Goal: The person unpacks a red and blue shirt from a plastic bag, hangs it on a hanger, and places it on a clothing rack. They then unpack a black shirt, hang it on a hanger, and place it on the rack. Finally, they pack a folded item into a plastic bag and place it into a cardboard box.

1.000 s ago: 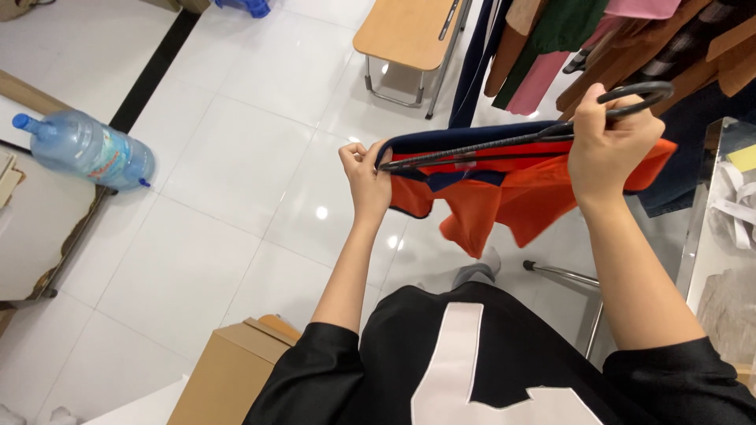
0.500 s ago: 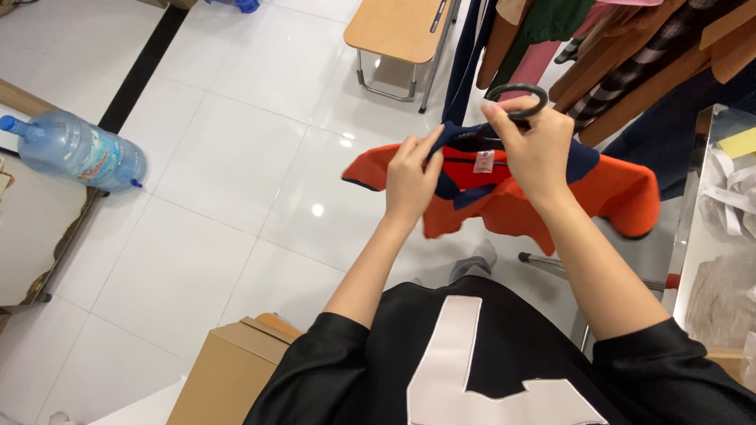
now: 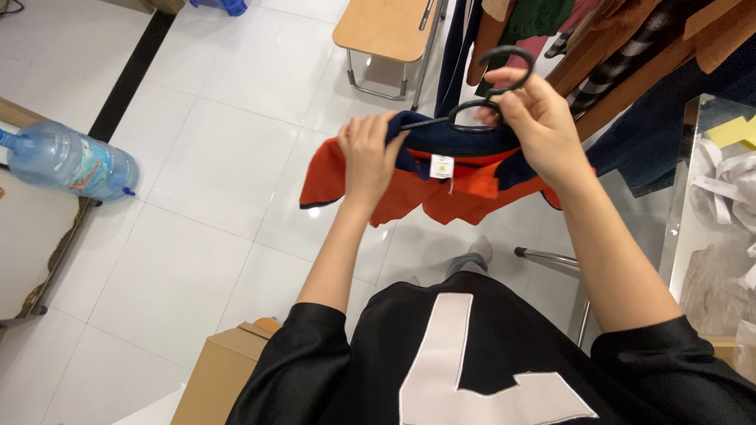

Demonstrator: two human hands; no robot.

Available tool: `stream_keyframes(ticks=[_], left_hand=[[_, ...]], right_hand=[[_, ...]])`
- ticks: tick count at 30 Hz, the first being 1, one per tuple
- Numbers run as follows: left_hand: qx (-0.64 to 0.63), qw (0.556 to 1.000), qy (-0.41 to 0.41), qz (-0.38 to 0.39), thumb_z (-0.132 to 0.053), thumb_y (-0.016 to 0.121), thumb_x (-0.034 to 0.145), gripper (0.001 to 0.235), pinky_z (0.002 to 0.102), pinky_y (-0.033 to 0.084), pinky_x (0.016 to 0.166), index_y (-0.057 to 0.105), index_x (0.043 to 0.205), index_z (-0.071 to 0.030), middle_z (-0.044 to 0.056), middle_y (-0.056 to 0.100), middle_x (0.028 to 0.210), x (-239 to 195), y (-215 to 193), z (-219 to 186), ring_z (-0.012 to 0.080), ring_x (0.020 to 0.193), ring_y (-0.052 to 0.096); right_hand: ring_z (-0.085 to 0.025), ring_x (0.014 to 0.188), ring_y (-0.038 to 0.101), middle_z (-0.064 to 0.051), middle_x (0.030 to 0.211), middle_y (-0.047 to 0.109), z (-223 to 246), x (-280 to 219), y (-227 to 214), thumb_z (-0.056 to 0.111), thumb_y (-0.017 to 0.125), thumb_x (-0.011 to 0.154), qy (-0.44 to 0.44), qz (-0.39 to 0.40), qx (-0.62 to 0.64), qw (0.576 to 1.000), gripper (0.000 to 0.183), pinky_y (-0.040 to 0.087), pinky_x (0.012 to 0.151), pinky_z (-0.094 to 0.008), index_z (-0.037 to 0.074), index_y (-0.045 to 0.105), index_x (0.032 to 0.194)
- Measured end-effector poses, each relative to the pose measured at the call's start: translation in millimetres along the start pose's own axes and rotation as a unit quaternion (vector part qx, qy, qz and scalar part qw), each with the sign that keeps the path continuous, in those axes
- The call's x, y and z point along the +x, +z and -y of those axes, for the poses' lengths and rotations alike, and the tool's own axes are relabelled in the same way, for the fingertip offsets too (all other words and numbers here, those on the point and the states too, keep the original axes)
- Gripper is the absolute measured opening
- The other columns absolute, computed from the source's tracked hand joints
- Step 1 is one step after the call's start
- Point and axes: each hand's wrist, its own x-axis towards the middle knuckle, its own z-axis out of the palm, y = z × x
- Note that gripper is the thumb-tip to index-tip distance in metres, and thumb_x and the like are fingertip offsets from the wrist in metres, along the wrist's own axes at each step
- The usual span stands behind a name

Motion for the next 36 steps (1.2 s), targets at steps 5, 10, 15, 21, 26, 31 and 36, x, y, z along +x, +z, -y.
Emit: stream_keyframes(ticks=[5,10,15,21,26,31,36], left_hand=[[-0.039,0.999,-0.012,-0.016,-0.040,0.071,0.105,0.023,0.044,0.029,0.110,0.063,0.120,-0.024,-0.007,0.059,0.100,6.6,-27.4,12.9,0.0166,0.106,0.056],[-0.046,0.998,-0.032,-0.022,-0.038,0.069,0.108,0.019,0.041,0.027,0.107,0.063,0.119,-0.023,-0.008,0.056,0.097,4.3,-34.2,26.3,0.0140,0.103,0.054],[-0.069,0.997,-0.035,-0.007,-0.033,0.068,0.109,0.015,0.039,0.026,0.106,0.064,0.116,-0.021,-0.006,0.053,0.092,2.5,-44.3,24.1,0.0140,0.100,0.053],[-0.070,0.997,-0.044,-0.006,-0.034,0.066,0.110,0.013,0.040,0.026,0.105,0.065,0.117,-0.023,-0.007,0.052,0.091,-0.5,-49.6,23.7,0.0137,0.099,0.053],[-0.067,0.997,-0.042,-0.012,-0.032,0.068,0.110,0.012,0.040,0.027,0.102,0.066,0.116,-0.022,-0.007,0.053,0.089,-3.6,-58.0,22.9,0.0137,0.096,0.053],[-0.033,0.999,-0.028,0.013,-0.030,0.068,0.110,0.009,0.039,0.029,0.099,0.068,0.114,-0.023,-0.007,0.054,0.085,-14.4,-56.1,23.4,0.0131,0.094,0.054],[0.045,0.999,0.014,0.004,-0.023,0.062,0.111,0.010,0.038,0.028,0.087,0.069,0.117,-0.020,-0.007,0.058,0.091,-39.9,-35.9,44.3,0.0189,0.088,0.051]], right_hand=[[-0.037,0.119,0.066,-0.025,0.123,0.072,-14.8,-2.9,-54.2,0.031,0.045,0.122,0.141,0.055,-0.162,0.975,0.041,0.050,0.103,-0.051,-0.001,0.067,0.138],[-0.025,0.092,0.071,-0.013,0.106,0.075,-55.0,-26.0,-67.4,0.049,0.055,0.112,0.394,0.055,-0.082,0.914,0.049,0.059,0.083,-0.045,0.007,0.077,0.125],[-0.026,0.061,0.071,-0.018,0.086,0.077,-131.8,-46.0,-90.6,0.033,0.063,0.109,0.435,0.158,0.029,0.886,0.037,0.060,0.052,-0.039,0.001,0.081,0.111],[-0.025,0.059,0.073,-0.022,0.087,0.081,-110.2,-51.1,-80.7,0.012,0.068,0.101,0.380,0.206,0.086,0.897,0.024,0.060,0.050,-0.036,-0.005,0.081,0.111],[-0.015,0.078,0.069,-0.010,0.094,0.076,-111.7,-45.1,-87.2,0.014,0.062,0.110,0.281,0.119,0.013,0.952,0.018,0.058,0.069,-0.030,0.003,0.076,0.108],[-0.012,0.092,0.062,-0.004,0.098,0.068,-86.2,-35.8,-84.5,0.016,0.071,0.119,0.055,0.013,-0.185,0.981,0.012,0.053,0.088,-0.031,0.006,0.074,0.114],[-0.026,0.103,0.058,-0.017,0.110,0.062,6.1,-27.3,-71.8,-0.006,0.061,0.124,-0.119,-0.017,-0.283,0.952,0.018,0.048,0.089,-0.035,-0.004,0.062,0.106]])
